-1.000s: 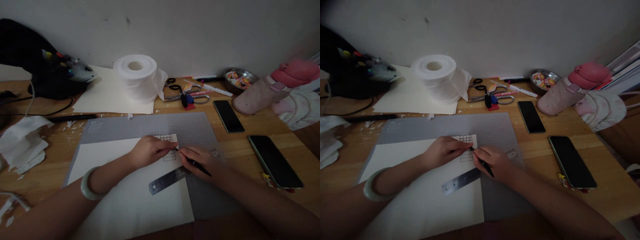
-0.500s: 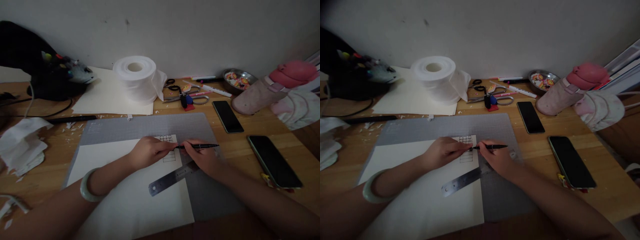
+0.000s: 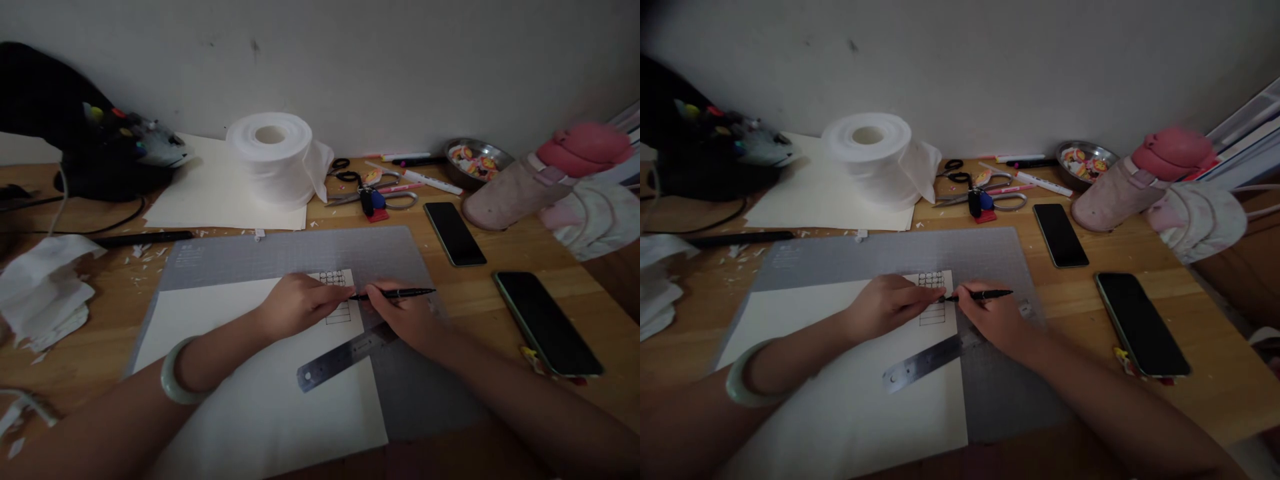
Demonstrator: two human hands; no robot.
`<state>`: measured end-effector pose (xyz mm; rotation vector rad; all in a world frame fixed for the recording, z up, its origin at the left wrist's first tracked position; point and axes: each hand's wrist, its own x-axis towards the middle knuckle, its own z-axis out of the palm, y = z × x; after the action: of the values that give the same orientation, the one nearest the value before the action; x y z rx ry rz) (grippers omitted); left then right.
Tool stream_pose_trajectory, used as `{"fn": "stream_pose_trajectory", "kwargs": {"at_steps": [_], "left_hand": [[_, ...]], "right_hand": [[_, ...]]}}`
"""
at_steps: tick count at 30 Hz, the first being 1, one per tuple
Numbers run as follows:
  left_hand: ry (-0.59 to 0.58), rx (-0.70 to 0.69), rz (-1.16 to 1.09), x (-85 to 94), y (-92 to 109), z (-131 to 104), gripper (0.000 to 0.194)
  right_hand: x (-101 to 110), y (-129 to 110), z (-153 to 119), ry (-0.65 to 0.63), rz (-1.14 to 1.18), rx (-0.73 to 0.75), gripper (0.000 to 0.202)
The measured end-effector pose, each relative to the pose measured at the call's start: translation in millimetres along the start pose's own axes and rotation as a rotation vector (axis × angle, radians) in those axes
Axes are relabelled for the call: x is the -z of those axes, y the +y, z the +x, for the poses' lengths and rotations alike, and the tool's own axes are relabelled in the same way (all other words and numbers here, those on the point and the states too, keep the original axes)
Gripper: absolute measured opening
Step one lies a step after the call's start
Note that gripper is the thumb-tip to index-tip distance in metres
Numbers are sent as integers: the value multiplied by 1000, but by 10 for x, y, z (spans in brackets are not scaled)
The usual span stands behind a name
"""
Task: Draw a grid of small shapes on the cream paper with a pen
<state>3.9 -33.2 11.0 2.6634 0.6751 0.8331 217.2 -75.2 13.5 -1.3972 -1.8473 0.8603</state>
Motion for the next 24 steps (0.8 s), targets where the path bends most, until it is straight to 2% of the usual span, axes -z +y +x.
{"fn": "stream_pose_trajectory", "kwargs": {"at_steps": [2,6,8,10,12,16,18,20,24], "left_hand": [[3,6,-1,3,7,2,29],[-5,18,-8,9,23,3,28],[-10,27,7,8,28,0,28],[-14,34,17,5,33,-4,28],[-9,45,15,2,40,-7,27],[-1,76,14,-1,62,-11,27],[-10,81,21,-2,70,-14,27],[-15,76,26,-5,70,-18,27],[-26,59,28,-12,52,-26,28]], "right_hand": [[-9,-8,5,25,64,-63,27],[9,-23,61,110,221,-298,25],[49,-46,134,111,211,-339,25],[104,-93,250,87,147,-306,25],[155,-158,410,40,76,-208,28],[165,-274,800,-218,-42,27,30],[111,-308,956,-355,-46,64,32],[40,-325,1043,-435,-31,67,30],[-58,-304,1045,-466,31,115,26]]}}
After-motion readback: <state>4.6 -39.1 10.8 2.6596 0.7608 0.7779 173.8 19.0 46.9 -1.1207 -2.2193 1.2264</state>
